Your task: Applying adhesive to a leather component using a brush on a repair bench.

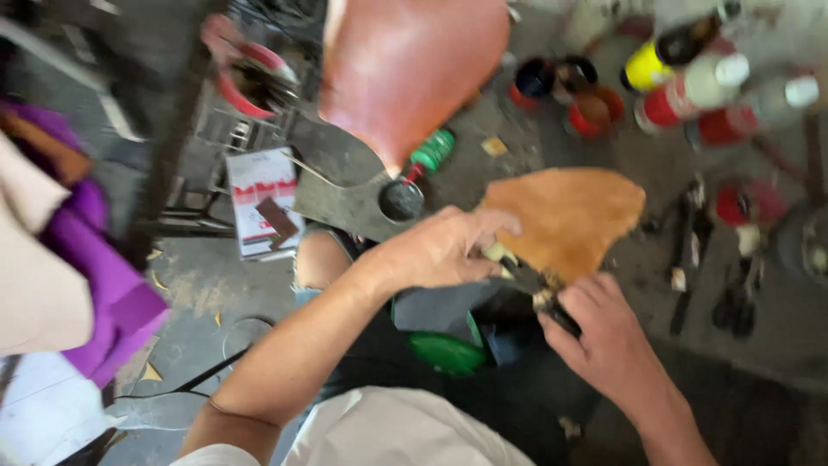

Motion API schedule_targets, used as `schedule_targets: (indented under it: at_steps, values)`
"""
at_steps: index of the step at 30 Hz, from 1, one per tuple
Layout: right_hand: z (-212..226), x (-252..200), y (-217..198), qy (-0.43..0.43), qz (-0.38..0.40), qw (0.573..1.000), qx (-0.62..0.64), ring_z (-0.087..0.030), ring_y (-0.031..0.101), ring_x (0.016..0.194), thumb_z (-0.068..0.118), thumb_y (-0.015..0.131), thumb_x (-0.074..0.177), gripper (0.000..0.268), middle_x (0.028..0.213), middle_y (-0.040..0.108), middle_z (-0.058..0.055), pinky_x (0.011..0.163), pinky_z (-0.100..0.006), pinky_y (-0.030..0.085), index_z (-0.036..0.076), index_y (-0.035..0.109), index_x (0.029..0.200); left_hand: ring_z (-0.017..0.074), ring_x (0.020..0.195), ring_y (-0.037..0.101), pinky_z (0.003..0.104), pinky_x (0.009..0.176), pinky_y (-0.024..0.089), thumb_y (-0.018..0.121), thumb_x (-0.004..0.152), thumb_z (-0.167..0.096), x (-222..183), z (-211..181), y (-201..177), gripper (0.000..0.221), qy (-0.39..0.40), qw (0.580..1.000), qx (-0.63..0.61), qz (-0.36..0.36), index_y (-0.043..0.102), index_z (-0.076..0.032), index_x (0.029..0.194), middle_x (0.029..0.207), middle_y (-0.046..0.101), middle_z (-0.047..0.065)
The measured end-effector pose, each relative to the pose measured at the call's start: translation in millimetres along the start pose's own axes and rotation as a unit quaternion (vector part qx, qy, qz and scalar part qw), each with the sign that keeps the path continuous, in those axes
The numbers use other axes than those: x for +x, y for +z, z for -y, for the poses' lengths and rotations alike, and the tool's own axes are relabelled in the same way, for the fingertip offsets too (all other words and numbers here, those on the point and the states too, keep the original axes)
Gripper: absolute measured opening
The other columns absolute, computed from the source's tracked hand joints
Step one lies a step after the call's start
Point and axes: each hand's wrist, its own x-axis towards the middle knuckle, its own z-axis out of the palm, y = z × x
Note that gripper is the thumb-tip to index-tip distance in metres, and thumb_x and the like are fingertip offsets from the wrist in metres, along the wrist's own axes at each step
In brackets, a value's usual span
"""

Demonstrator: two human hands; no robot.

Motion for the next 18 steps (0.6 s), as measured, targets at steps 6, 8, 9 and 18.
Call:
schedule_targets:
  at_steps: [6,8,9,18]
  values:
    - [16.8,47.8,-1.7,-0.055,-0.041,0.997,0.018,-0.025,0.059,0.076,0.037,0.073,0.088,0.024,0.077,0.059,-0.002,0.076,-0.036,0.046,0.014,0.065,0.088,0.0058,0.063,0.035,0.023,0.06,0.035,0.07,0.097,-0.007,-56.7,11.9,-27.5,0.026,0.021,0.974,-0.203,-0.096,0.061,-0.012,0.121,0.067,0.042,-0.007]
    - [35.6,93.5,-13.7,-0.102,-0.056,0.993,-0.006,-0.024,0.061,0.074,0.037,0.075,0.086,0.024,0.075,0.063,-0.001,0.074,-0.037,0.047,0.015,0.067,0.084,0.0073,0.072,0.052,0.024,0.071,0.049,0.07,0.098,-0.007,-75.7,24.6,-37.6,0.038,0.031,0.94,-0.292,-0.174,0.056,-0.012,0.133,0.082,0.056,-0.002]
    - [46.0,115.6,-19.1,-0.125,-0.071,0.989,-0.031,-0.022,0.064,0.072,0.038,0.077,0.084,0.024,0.072,0.067,-0.001,0.072,-0.038,0.048,0.016,0.069,0.079,0.0093,0.082,0.069,0.025,0.081,0.062,0.07,0.099,-0.006,-84.2,32.5,-41.6,0.05,0.046,0.892,-0.388,-0.229,0.051,-0.011,0.145,0.098,0.07,0.003]
    - [252.3,426.6,-132.9,-0.346,-0.116,0.89,-0.274,-0.043,0.059,0.076,0.031,0.064,0.112,0.033,0.082,0.056,-0.019,0.066,-0.056,0.046,0.003,0.062,0.094,0.0376,0.103,0.056,0.053,0.101,0.041,0.074,0.073,-0.025,-176.2,148.6,28.4,0.036,-0.082,0.881,0.272,-0.378,0.067,-0.008,0.103,0.1,0.064,0.014]
